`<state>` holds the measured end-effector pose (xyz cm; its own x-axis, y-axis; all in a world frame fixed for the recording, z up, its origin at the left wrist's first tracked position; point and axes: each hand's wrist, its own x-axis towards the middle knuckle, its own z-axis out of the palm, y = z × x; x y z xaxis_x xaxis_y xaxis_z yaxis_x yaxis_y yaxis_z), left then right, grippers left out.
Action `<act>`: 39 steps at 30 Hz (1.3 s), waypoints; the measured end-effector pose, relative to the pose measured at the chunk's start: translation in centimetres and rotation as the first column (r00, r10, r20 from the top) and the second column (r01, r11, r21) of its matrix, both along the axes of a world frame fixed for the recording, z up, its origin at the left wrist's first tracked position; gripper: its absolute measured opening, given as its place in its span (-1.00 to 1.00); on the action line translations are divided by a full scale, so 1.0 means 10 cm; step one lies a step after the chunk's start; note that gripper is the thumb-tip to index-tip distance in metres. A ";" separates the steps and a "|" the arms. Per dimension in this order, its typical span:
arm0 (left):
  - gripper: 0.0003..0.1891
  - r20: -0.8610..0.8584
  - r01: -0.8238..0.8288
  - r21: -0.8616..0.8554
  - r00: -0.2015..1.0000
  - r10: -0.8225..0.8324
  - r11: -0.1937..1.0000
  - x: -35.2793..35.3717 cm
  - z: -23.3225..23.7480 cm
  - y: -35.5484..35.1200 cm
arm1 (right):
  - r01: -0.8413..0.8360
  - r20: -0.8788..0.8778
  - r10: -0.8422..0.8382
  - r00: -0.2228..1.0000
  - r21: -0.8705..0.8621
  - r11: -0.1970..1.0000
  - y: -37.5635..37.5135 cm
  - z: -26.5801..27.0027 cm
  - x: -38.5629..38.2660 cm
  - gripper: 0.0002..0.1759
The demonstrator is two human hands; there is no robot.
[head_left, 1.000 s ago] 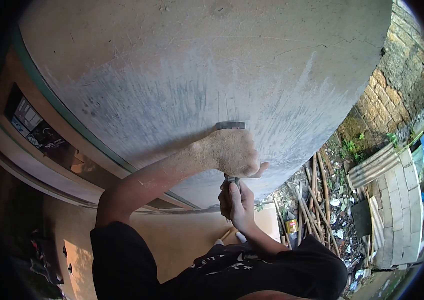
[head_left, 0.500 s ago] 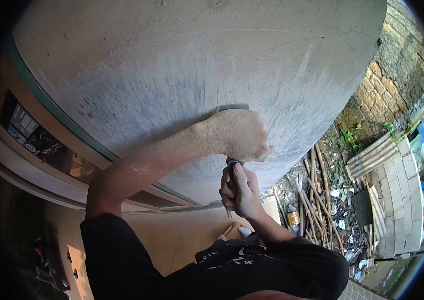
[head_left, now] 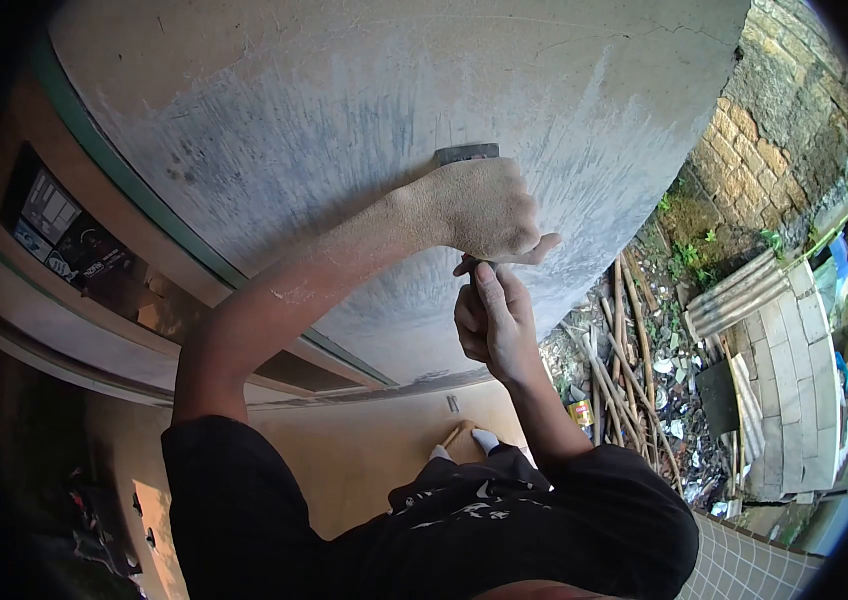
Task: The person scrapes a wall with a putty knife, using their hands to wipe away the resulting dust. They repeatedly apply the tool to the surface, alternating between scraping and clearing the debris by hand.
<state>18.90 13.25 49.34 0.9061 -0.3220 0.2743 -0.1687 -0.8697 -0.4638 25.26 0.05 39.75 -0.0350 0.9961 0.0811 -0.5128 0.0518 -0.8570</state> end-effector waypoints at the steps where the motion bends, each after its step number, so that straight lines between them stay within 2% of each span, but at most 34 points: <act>1: -0.50 0.052 0.015 -0.023 0.999 -0.014 1.000 -0.02 -0.02 -0.05 | 0.022 0.011 -0.022 1.000 0.026 0.999 -0.04 0.02 0.00 -0.67; 2: -0.61 -0.038 -0.150 -0.011 0.988 0.150 0.989 -0.05 -0.08 -0.09 | 0.040 0.000 -0.040 0.999 0.024 0.999 -0.08 0.00 0.02 -0.69; 3: -0.61 -0.040 -0.146 -0.011 0.989 0.146 0.989 -0.06 -0.09 -0.18 | 0.067 0.005 -0.067 0.998 0.064 0.996 -0.14 -0.02 0.03 -0.70; 4: -0.66 0.227 0.027 -0.157 0.974 0.010 0.987 -0.06 -0.10 -0.32 | 0.081 0.012 -0.082 0.997 0.087 0.993 -0.19 -0.10 0.06 -0.69; 5: -0.71 0.491 0.230 -0.248 0.867 -0.083 0.941 -0.09 -0.12 -0.47 | 0.095 0.019 -0.097 0.995 0.111 0.989 -0.24 -0.17 0.09 -0.68; 6: -0.74 0.498 0.154 -0.389 0.865 0.067 0.908 -0.25 -0.15 -0.69 | 0.097 0.017 -0.099 0.995 0.113 0.989 -0.26 -0.14 0.09 -0.68; 7: -0.76 0.605 0.201 -0.468 0.783 0.146 0.861 -0.35 -0.37 -0.76 | 0.154 0.013 -0.157 0.987 0.140 0.978 -0.29 -0.09 0.08 -0.67; 8: -0.66 0.660 0.267 -0.643 0.669 0.342 0.718 -0.40 -0.64 -0.88 | 0.211 0.009 -0.216 0.976 0.167 0.963 -0.31 -0.06 0.08 -0.66; 9: -0.55 0.642 0.363 -0.760 0.548 0.536 0.539 -0.43 -0.91 -1.01 | 0.217 0.007 -0.221 0.975 0.168 0.962 -0.28 -0.12 0.09 -0.66; 10: -0.43 0.492 0.467 -0.858 0.623 0.609 0.215 -0.42 -1.13 -1.17 | 0.257 0.131 -0.303 0.944 0.285 0.924 -0.22 -0.22 0.11 -0.64; 11: -0.29 0.330 0.510 -0.850 0.714 0.618 -0.136 -0.41 -1.30 -1.28 | 0.278 0.243 -0.394 0.887 0.401 0.873 -0.18 -0.27 0.12 -0.63; 12: -0.20 0.296 0.468 -0.865 0.767 0.570 -0.180 -0.45 -1.41 -1.32 | 0.252 0.292 -0.341 0.894 0.300 0.920 -0.27 -0.15 0.12 -0.65; 13: -0.17 0.245 0.505 -0.711 0.830 0.501 -0.489 -0.48 -1.49 -1.43 | 0.220 0.168 -0.268 0.949 0.257 0.941 -0.22 -0.18 0.07 -0.69; 15: -0.27 0.272 0.550 -0.766 0.746 0.608 -0.333 -0.45 -1.50 -1.45 | 0.155 0.309 -0.241 0.920 0.277 0.948 -0.20 -0.14 0.05 -0.71; 16: -0.27 0.272 0.550 -0.767 0.746 0.608 -0.331 -0.51 -1.47 -1.43 | 0.170 0.320 -0.263 0.910 0.290 0.942 -0.20 -0.09 0.00 -0.71; 17: -0.39 0.143 0.446 -0.773 0.815 0.561 -0.451 -0.60 -1.40 -1.40 | 0.169 0.319 -0.262 0.911 0.290 0.942 -0.18 -0.08 0.01 -0.71; 18: -0.51 0.014 0.333 -0.757 0.868 0.496 -0.562 -0.65 -1.36 -1.39 | 0.146 0.460 -0.276 0.844 0.298 0.943 -0.14 -0.08 0.05 -0.71; 19: -0.51 0.015 0.334 -0.758 0.868 0.496 -0.561 -0.66 -1.39 -1.39 | 0.122 0.590 -0.286 0.755 0.302 0.945 -0.09 -0.08 0.08 -0.70; 20: -0.62 0.010 0.302 -0.776 0.884 0.468 -0.554 -0.67 -1.45 -1.39 | 0.122 0.537 -0.270 0.799 0.295 0.948 0.00 -0.09 0.08 -0.69; 21: -0.73 0.004 0.271 -0.793 0.898 0.441 -0.546 -0.68 -1.49 -1.41 | 0.099 0.418 -0.281 0.864 0.407 0.908 0.12 -0.10 0.07 -0.63; 23: -0.76 -0.046 0.259 -0.777 0.885 0.462 -0.574 -0.66 -1.51 -1.44 | 0.136 0.092 -0.156 0.984 0.192 0.972 0.20 0.14 -0.04 -0.65; 24: -0.75 -0.080 0.182 -0.821 0.901 0.426 -0.541 -0.66 -1.55 -1.43 | 0.134 0.090 -0.153 0.984 0.192 0.972 0.26 0.16 -0.05 -0.65; 25: -0.74 -0.117 0.103 -0.860 0.913 0.390 -0.500 -0.65 -1.57 -1.43 | 0.059 0.061 -0.070 0.996 0.177 0.983 0.31 0.17 -0.06 -0.69; 26: -0.74 -0.118 0.101 -0.862 0.913 0.391 -0.497 -0.63 -1.57 -1.43 | -0.017 0.029 0.012 1.000 0.164 0.986 0.35 0.18 -0.07 -0.71; 27: -0.72 -0.001 0.258 -0.753 0.920 0.392 -0.606 -0.60 -1.56 -1.42 | -0.017 0.028 0.013 1.000 0.168 0.986 0.39 0.20 -0.11 -0.71; 29: -0.66 0.222 0.496 -0.417 0.868 0.444 -0.761 -0.55 -1.55 -1.40 | 0.077 0.010 -0.080 0.997 0.144 0.987 0.45 0.22 -0.20 -0.72; 31: -0.59 0.166 0.469 -0.396 0.882 0.441 -0.789 -0.55 -1.55 -1.31 | 0.089 -0.010 -0.088 0.996 0.154 0.984 0.51 0.27 -0.21 -0.71; 34: -0.57 0.205 0.512 -0.391 0.859 0.470 -0.765 -0.53 -1.50 -1.22 | 0.098 0.126 -0.125 0.984 0.201 0.975 0.50 0.39 -0.24 -0.69; 39: -0.57 0.139 0.528 -0.368 0.845 0.516 -0.765 -0.50 -1.48 -1.20 | 0.168 0.117 -0.191 0.975 0.181 0.969 0.57 0.34 -0.24 -0.65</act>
